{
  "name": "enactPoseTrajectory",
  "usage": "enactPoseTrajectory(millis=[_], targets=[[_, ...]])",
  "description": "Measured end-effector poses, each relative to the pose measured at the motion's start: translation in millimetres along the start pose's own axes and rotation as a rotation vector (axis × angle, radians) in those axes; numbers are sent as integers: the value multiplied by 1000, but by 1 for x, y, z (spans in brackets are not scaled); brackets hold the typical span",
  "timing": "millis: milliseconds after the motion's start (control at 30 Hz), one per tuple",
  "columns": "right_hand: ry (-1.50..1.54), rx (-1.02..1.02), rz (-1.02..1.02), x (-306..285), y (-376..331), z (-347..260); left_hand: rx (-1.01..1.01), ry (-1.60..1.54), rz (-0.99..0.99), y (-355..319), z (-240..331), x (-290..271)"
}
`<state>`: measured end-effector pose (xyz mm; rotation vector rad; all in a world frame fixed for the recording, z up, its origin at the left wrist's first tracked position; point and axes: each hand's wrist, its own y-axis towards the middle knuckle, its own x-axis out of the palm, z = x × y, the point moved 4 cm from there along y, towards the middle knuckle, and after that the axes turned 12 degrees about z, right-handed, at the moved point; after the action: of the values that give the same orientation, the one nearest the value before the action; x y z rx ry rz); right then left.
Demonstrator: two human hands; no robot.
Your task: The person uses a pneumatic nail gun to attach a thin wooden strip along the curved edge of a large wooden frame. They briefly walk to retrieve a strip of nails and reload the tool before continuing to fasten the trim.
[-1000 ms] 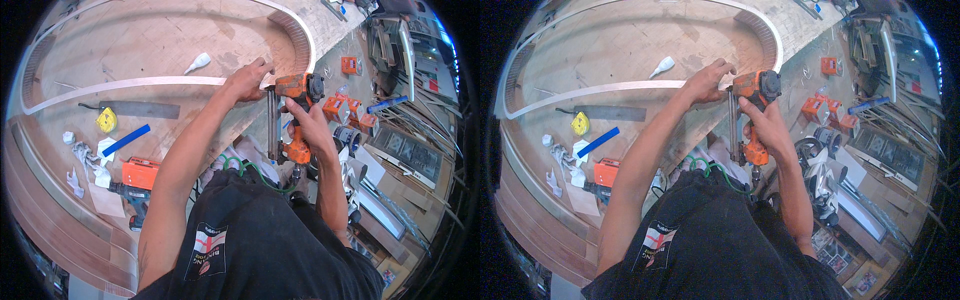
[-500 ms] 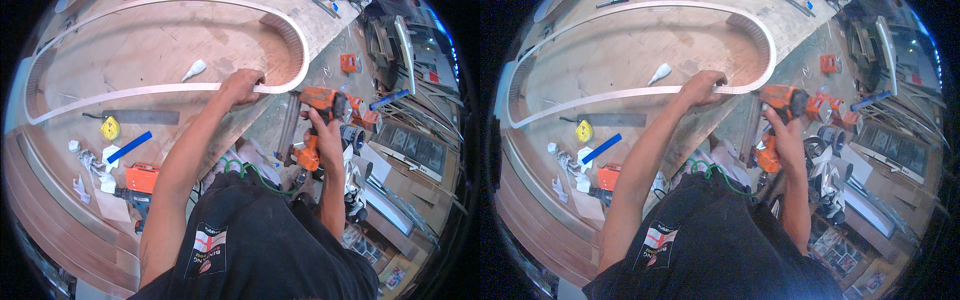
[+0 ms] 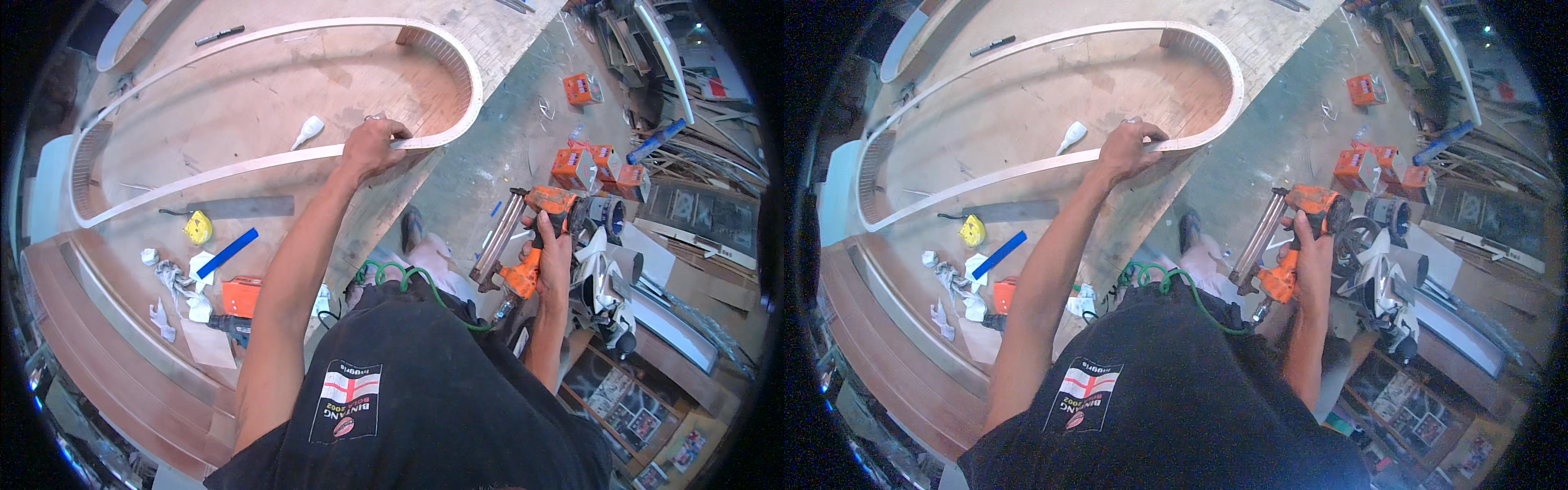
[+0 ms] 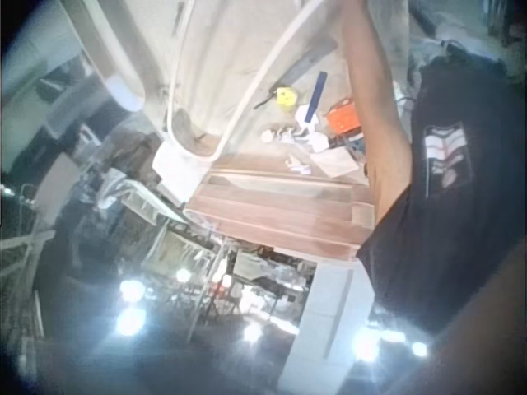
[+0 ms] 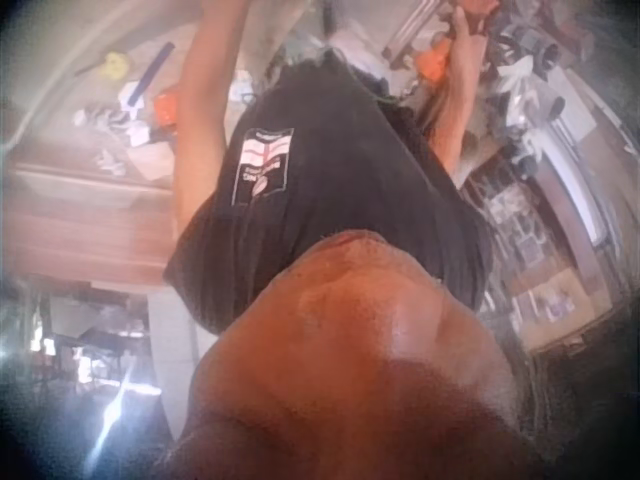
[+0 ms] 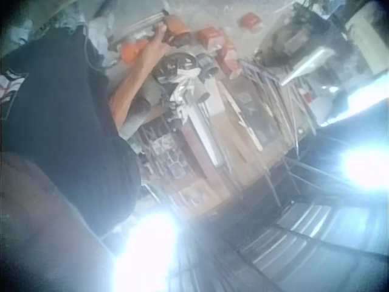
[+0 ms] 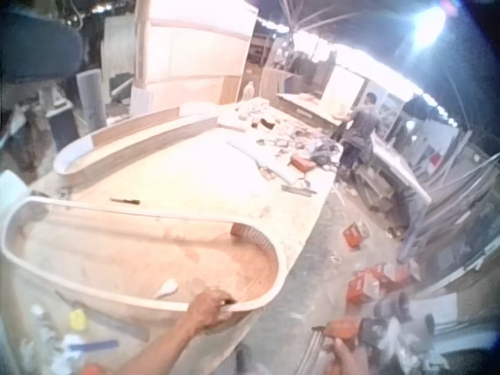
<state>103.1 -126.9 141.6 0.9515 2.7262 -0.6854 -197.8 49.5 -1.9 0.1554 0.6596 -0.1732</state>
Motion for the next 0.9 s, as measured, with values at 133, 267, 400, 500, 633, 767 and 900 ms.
enactPoseTrajectory(millis=[133, 267, 400, 500, 633, 767, 900], targets=[[58, -28, -68, -16, 11, -1, -72, -72, 28, 2, -5, 0], [138, -82, -38, -43, 32, 2, -123, -58, -56, 9, 6, -3], [213, -68, -20, -76, 44, 7, -32, 91, -68, 8, 11, -5], [243, -55, 14, -101, 57, 21, -43, 260, -61, 5, 13, 0], [418, -42, 51, -123, 78, 49, -14, 393, -57, 8, 20, 14], [567, 68, 65, -131, 97, 81, 34, 522, -66, 5, 29, 28], [597, 144, 87, -126, 105, 99, 86, 542, -166, 11, 17, 36]])
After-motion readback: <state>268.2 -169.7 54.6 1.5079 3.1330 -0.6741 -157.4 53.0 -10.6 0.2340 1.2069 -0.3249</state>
